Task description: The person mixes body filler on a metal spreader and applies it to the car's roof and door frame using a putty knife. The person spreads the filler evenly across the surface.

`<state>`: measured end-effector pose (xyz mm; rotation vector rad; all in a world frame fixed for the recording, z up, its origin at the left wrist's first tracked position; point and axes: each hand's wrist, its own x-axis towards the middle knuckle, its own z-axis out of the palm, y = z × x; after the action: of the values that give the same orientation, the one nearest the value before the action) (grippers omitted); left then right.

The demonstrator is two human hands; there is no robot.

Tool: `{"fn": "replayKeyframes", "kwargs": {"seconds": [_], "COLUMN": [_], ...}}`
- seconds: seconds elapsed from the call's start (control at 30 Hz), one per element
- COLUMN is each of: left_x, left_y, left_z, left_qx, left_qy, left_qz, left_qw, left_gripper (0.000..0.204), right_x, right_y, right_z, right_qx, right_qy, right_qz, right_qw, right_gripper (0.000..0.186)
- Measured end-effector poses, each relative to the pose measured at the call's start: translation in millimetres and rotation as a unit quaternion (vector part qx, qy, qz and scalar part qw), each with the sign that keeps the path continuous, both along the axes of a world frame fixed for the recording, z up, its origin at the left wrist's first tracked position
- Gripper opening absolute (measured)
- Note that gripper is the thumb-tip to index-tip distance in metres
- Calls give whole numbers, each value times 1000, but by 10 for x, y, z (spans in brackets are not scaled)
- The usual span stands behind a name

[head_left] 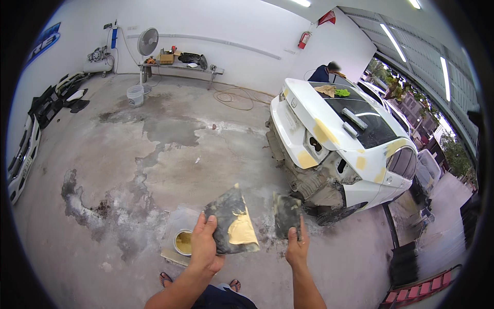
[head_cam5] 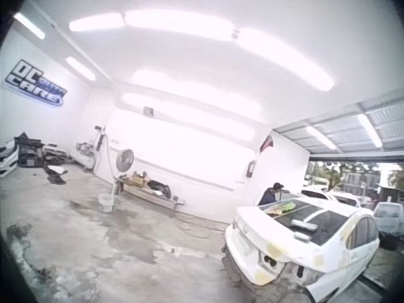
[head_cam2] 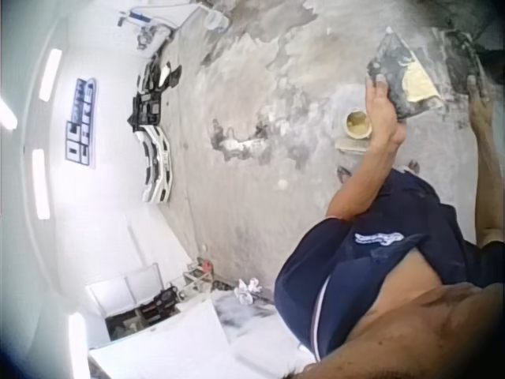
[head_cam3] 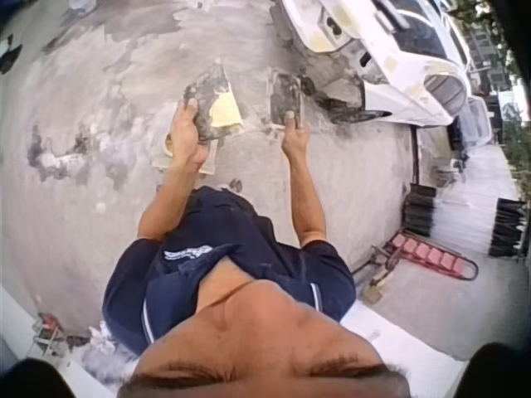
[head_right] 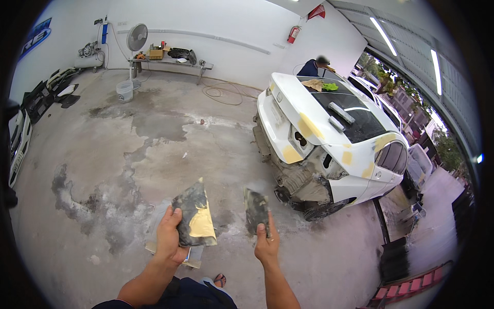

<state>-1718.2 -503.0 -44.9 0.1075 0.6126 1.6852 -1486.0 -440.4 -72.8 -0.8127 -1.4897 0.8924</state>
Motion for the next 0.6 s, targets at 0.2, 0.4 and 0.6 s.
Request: {"fn": "replayKeyframes", "kwargs": {"seconds": [0.2,0.4,0.6], "left_x": [375,560,321], "left_y": [16,55,230], "left_z": [-310,-257,-30], "left_qx": [-37,-37,-20], "left_qy": [-4,72,91], "left_qz": [51,115,168], "left_qw": [998,990,981], "left_gripper": [43,53,50], "right_x": [-296,-394,-80], "right_y": [-191,-436,-497], "right_z": [-117,-310,-206], "right_qx": [-45,14,153], "right_qy": [375,258,-64], "right_qz": [88,85,50], "right_qw": [922,962,985], "right_gripper": [56,60,35]}}
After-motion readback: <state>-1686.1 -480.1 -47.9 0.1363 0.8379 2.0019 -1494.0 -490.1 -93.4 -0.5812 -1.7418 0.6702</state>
